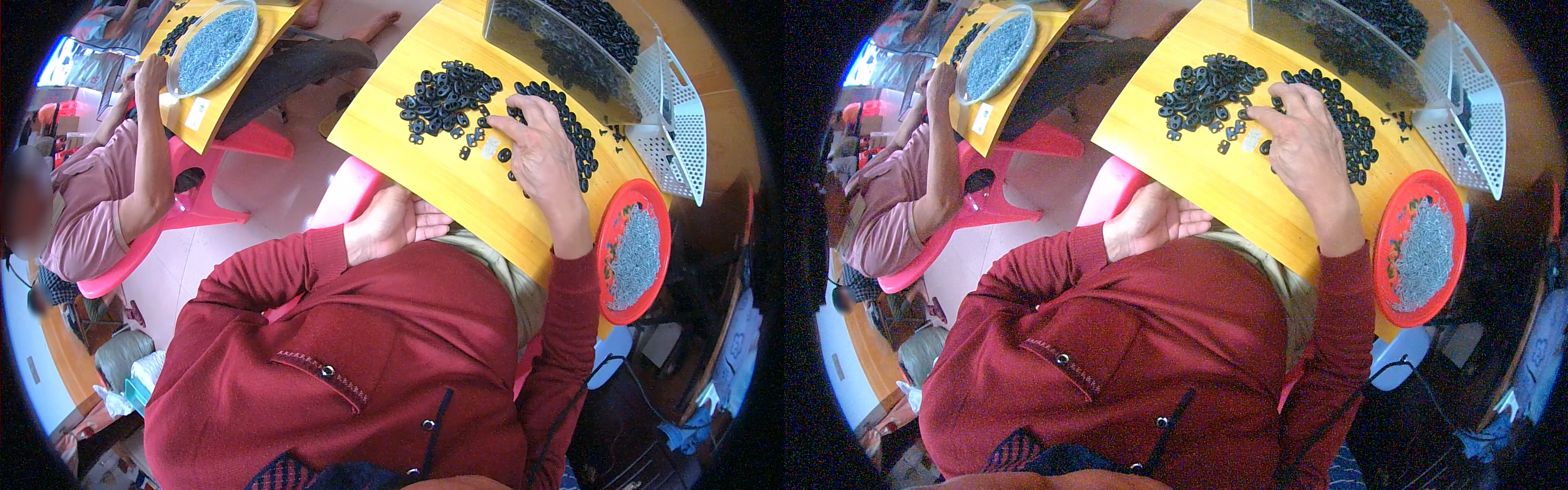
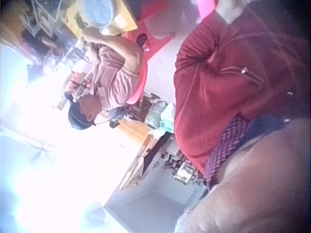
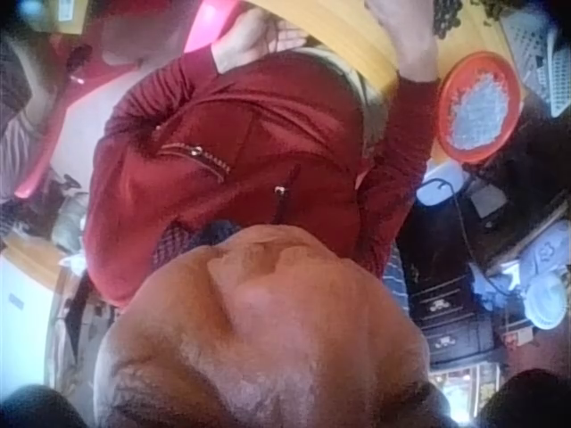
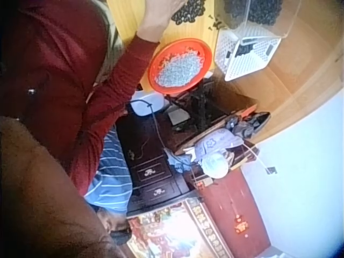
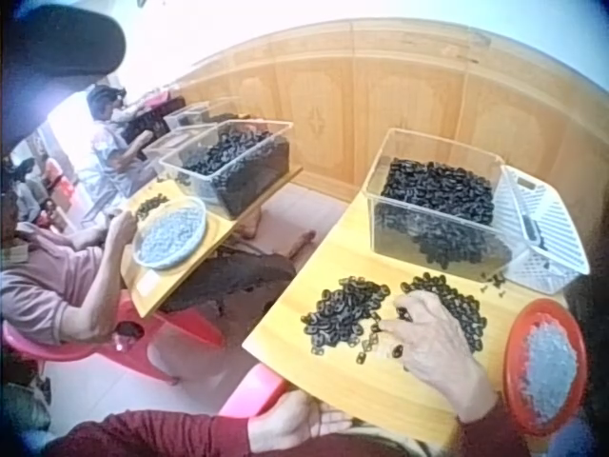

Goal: The person takes black plastic pieces out of a container and arranges them into organized groups on the table by hand.

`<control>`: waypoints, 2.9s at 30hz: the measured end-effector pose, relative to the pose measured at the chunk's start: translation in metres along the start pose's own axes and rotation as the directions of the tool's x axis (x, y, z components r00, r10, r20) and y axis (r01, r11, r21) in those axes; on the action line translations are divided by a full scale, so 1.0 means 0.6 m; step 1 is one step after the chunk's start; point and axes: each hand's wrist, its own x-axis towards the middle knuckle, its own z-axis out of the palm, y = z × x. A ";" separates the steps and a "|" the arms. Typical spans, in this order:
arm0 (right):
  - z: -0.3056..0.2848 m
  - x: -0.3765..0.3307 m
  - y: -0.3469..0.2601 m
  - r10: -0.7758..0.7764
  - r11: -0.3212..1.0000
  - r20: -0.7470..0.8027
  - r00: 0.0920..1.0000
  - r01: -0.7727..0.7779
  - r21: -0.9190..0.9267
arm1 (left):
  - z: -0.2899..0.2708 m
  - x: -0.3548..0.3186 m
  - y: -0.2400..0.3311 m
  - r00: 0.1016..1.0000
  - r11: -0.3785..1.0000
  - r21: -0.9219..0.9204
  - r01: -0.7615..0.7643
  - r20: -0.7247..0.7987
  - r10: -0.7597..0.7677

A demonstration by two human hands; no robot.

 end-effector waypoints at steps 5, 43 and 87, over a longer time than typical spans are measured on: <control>-0.008 -0.010 0.015 0.039 0.999 -0.009 0.999 -0.039 0.009 | -0.001 0.000 0.000 1.000 1.000 0.000 0.001 -0.003 -0.001; -0.007 -0.046 -0.078 -0.090 0.994 0.096 0.991 0.082 0.079 | 0.000 0.002 -0.001 1.000 0.998 -0.057 0.004 0.012 -0.003; 0.000 -0.012 -0.115 -0.176 0.984 0.140 0.974 0.175 0.019 | -0.003 0.004 -0.001 1.000 0.999 -0.033 0.001 0.022 0.000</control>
